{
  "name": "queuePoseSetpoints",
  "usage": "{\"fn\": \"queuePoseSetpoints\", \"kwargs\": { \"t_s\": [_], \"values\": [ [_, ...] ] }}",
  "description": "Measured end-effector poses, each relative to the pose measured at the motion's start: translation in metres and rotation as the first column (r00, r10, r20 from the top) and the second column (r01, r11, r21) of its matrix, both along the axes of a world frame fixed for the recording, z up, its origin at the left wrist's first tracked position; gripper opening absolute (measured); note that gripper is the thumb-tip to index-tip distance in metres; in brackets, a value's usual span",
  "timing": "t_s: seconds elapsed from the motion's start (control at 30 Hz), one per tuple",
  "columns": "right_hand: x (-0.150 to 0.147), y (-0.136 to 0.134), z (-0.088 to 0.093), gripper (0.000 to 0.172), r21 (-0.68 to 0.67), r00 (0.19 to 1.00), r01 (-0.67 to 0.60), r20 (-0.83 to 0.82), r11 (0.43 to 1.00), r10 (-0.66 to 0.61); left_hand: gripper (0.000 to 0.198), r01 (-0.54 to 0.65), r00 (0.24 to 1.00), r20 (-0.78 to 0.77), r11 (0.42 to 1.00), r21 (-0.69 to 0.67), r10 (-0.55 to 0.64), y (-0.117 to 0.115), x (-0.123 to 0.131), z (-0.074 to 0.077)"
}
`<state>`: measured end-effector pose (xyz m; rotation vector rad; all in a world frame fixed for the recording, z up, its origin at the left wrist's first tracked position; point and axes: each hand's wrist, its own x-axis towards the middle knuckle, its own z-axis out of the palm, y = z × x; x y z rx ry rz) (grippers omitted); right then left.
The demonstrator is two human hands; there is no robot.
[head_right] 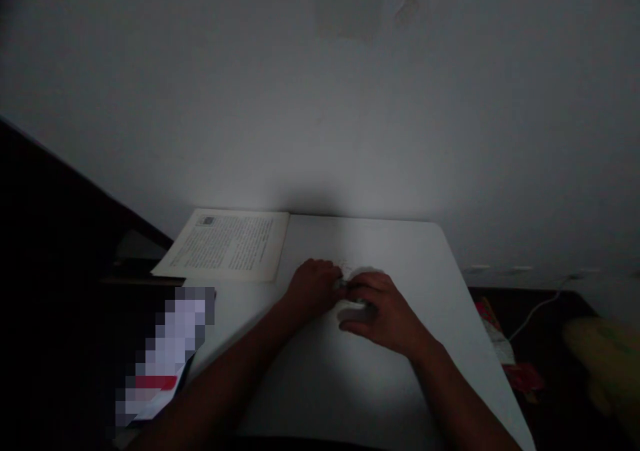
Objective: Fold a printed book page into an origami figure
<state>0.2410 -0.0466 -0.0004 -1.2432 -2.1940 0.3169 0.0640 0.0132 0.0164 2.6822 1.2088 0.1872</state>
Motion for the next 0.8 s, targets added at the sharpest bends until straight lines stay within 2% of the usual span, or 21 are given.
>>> {"fn": "queuePoseSetpoints", "kwargs": {
  "t_s": [0.1,0.17,0.3,0.4,0.57,0.8],
  "values": [
    [0.003,-0.002,-0.002,0.042,-0.019,0.999,-0.023,0.049,1.000,0.024,0.025,0.028,0.994,0.103,0.999,0.036,-0.031,0.003,-0.005,-0.001],
    [0.005,-0.002,-0.003,0.039,-0.029,0.998,-0.030,0.045,0.999,0.031,0.025,0.107,0.977,0.185,0.994,0.005,-0.106,0.004,-0.012,-0.001],
    [0.009,0.000,-0.003,0.046,-0.069,0.998,-0.067,0.018,0.995,0.068,0.052,0.305,0.925,0.264,0.948,-0.091,-0.272,0.003,-0.030,0.002],
    [0.009,0.001,-0.003,0.047,-0.092,0.997,-0.070,0.008,0.993,0.071,0.061,0.318,0.923,0.271,0.938,-0.141,-0.272,0.002,-0.038,0.004],
    [0.009,0.002,-0.003,0.043,-0.081,0.997,-0.072,-0.035,0.994,0.070,0.053,0.304,0.932,0.257,0.938,-0.168,-0.256,0.003,-0.040,0.007],
    [0.009,0.003,-0.001,0.041,-0.080,0.991,-0.106,-0.091,0.991,0.099,0.028,0.276,0.934,0.280,0.946,-0.170,-0.222,0.003,-0.042,0.010]
  ]
}}
